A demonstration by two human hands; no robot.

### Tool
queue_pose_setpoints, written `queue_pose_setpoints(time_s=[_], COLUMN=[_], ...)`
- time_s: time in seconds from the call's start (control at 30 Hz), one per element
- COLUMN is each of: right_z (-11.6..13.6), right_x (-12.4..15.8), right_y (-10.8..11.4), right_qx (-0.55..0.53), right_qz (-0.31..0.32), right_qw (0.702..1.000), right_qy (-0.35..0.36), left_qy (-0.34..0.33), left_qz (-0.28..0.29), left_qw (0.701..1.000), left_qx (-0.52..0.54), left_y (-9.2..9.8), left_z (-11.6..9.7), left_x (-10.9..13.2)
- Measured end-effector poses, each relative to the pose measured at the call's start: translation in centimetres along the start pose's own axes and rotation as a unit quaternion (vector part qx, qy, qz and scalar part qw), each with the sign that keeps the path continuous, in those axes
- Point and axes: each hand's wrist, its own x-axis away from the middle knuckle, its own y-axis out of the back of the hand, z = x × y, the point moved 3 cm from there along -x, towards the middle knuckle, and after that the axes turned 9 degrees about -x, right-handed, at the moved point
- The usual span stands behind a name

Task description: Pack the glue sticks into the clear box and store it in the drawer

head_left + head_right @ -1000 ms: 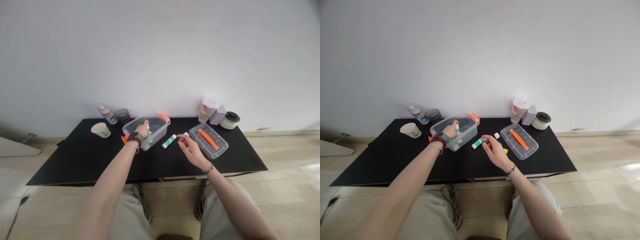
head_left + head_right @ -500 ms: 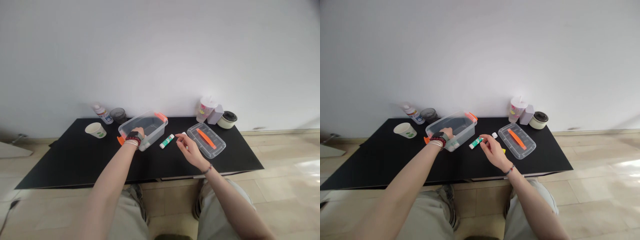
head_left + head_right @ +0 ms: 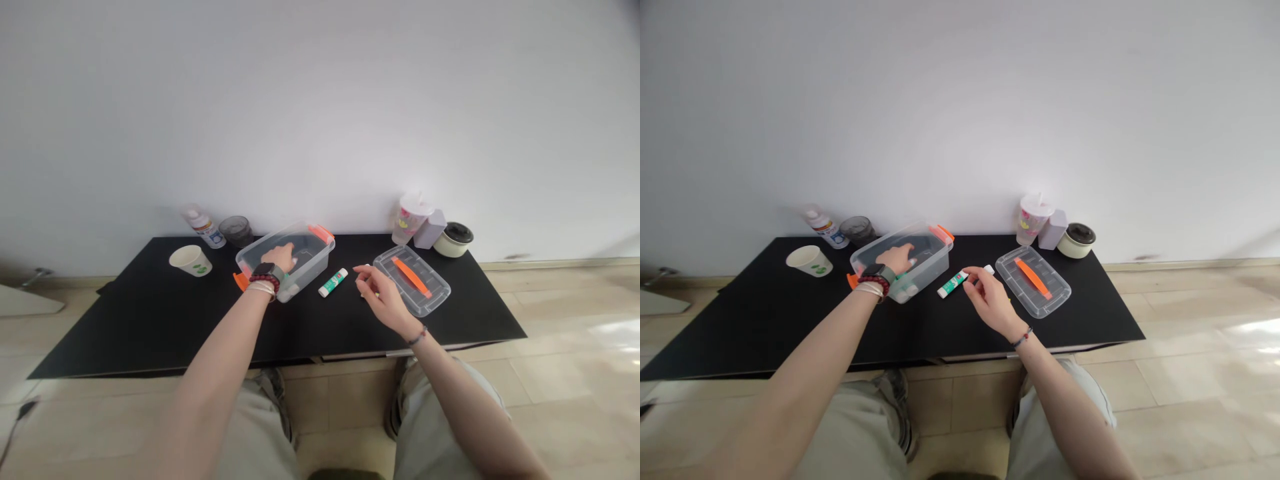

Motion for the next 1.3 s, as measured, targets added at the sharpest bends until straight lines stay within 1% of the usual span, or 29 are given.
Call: queue_pose_setpoints(time_s=[0.03,0.07,0.13,0.17,0.2,0.27,0.3,0.37,0.47,0.6,0.73,0.83,0.9,0.97,1.0,1.03,1.07,1.13,1.2,1.23,1.27,1.3], right_z=[-0.2,-0.3,-0.8,-1.1,-1.3,-1.6,-1.7,-1.8,-1.6,-1.5,-1.8,-2.8,-3.8,-5.2,-6.1,-6.9,-7.8,-9.6,-11.0,-11.6,-12.1,-12.6], right_x=[-0.1,-0.2,-0.4,-0.4,-0.5,-0.6,-0.6,-0.6,-0.5,-0.5,-0.8,-1.5,-2.2,-2.9,-3.2,-3.5,-3.7,-4.0,-4.0,-4.1,-4.1,-4.2], right_y=[0.3,0.8,1.7,2.1,2.4,2.9,3.1,3.3,3.4,3.4,3.4,3.7,4.0,4.1,4.1,4.0,3.8,3.1,2.2,1.8,1.4,1.0], right_qx=[0.003,0.006,0.008,0.007,0.004,-0.003,-0.005,-0.002,0.016,0.038,0.060,0.110,0.176,0.252,0.288,0.321,0.350,0.392,0.409,0.413,0.415,0.416], right_qz=[-0.013,-0.030,-0.067,-0.084,-0.098,-0.118,-0.125,-0.131,-0.123,-0.109,-0.102,-0.093,-0.083,-0.070,-0.061,-0.049,-0.032,0.005,0.036,0.047,0.056,0.063], right_qw=[1.000,1.000,0.998,0.996,0.995,0.993,0.992,0.991,0.992,0.993,0.993,0.989,0.981,0.965,0.955,0.946,0.936,0.919,0.910,0.907,0.905,0.902], right_qy=[-0.001,-0.004,-0.013,-0.018,-0.023,-0.029,-0.031,-0.032,-0.034,-0.030,-0.026,-0.029,-0.027,-0.020,-0.017,-0.018,-0.022,-0.038,-0.058,-0.068,-0.079,-0.091], left_qy=[0.000,-0.005,-0.040,-0.069,-0.109,-0.185,-0.210,-0.229,-0.218,-0.176,-0.160,-0.149,-0.136,-0.133,-0.136,-0.141,-0.148,-0.157,-0.154,-0.151,-0.146,-0.142], left_qz=[-0.046,-0.104,-0.228,-0.267,-0.276,-0.260,-0.244,-0.218,-0.197,-0.167,-0.140,-0.142,-0.133,-0.087,-0.052,-0.011,0.031,0.112,0.182,0.208,0.224,0.233], left_qw=[0.999,0.993,0.966,0.951,0.944,0.940,0.942,0.947,0.955,0.970,0.977,0.978,0.980,0.975,0.963,0.941,0.909,0.829,0.754,0.725,0.704,0.690], left_qx=[0.023,0.053,0.118,0.137,0.141,0.117,0.095,0.058,0.030,0.016,0.005,0.013,0.055,0.157,0.229,0.308,0.389,0.524,0.612,0.639,0.658,0.670], left_y=[0.6,1.2,1.9,1.7,1.2,-0.6,-1.7,-3.8,-6.2,-8.0,-8.5,-7.8,-6.9,-6.0,-5.7,-5.5,-5.3,-5.0,-4.8,-4.7,-4.7,-4.7], left_z=[-0.5,-1.2,-3.0,-4.1,-5.3,-7.5,-8.4,-9.5,-10.0,-9.8,-9.8,-9.5,-9.1,-8.6,-8.3,-8.1,-8.0,-8.0,-8.1,-8.2,-8.3,-8.3], left_x=[0.6,1.5,3.8,5.1,6.2,8.0,8.5,8.8,8.0,6.7,6.1,6.2,6.6,7.4,7.9,8.6,9.3,11.0,12.5,13.1,13.5,13.8])
